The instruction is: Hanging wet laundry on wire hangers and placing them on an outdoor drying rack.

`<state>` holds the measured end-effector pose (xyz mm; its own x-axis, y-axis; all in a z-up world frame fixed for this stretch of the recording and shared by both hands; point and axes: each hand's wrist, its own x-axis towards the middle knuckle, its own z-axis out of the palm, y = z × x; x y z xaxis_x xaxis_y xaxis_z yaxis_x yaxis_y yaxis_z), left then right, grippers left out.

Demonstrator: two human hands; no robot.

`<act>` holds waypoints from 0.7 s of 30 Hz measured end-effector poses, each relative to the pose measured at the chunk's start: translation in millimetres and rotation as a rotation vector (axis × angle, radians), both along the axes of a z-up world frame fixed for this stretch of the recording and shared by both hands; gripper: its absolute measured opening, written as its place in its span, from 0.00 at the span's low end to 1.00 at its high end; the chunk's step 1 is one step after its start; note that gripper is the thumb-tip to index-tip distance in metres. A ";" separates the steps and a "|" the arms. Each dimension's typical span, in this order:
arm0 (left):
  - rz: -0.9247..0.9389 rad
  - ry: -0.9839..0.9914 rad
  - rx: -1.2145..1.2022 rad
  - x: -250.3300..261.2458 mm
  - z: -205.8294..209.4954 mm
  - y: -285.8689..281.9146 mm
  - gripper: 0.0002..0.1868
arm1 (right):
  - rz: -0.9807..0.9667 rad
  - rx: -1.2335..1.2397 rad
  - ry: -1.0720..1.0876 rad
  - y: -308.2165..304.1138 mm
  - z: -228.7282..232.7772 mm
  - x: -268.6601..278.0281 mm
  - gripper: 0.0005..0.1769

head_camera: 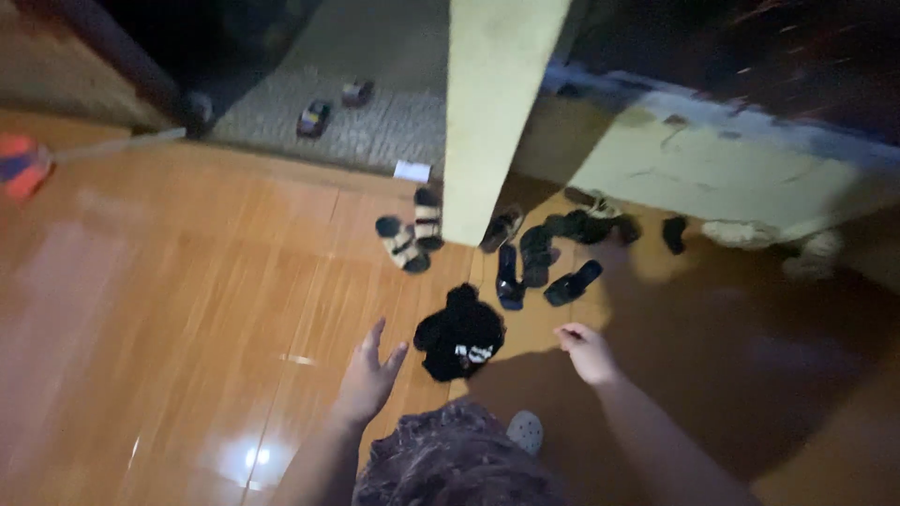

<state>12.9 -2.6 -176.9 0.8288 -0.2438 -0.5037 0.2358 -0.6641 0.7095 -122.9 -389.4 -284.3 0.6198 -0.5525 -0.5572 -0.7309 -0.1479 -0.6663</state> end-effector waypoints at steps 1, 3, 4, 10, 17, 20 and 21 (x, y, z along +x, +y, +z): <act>0.021 0.040 0.038 -5.9 -14.2 4.6 0.40 | 0.167 -0.037 0.175 10.9 7.0 10.2 0.20; 0.067 -0.008 0.119 -18.7 -74.5 21.0 0.38 | 0.278 -0.034 0.257 24.1 -17.2 22.6 0.18; 0.088 -0.077 0.187 -27.5 -106.4 29.7 0.36 | 0.366 -0.046 0.318 31.0 -31.5 27.2 0.17; 0.279 0.076 0.222 -55.3 -219.5 39.8 0.33 | 0.850 -0.155 0.468 55.3 -209.5 59.8 0.14; 0.324 0.060 0.300 -105.6 -372.2 76.5 0.29 | 1.341 -0.384 0.563 94.9 -376.7 96.9 0.19; 0.256 -0.124 0.296 -132.6 -442.8 117.5 0.28 | 1.307 -0.259 0.786 110.1 -425.0 100.1 0.21; 0.269 -0.134 0.281 -136.3 -456.0 127.5 0.28 | 1.360 -0.302 0.807 111.6 -436.6 102.2 0.23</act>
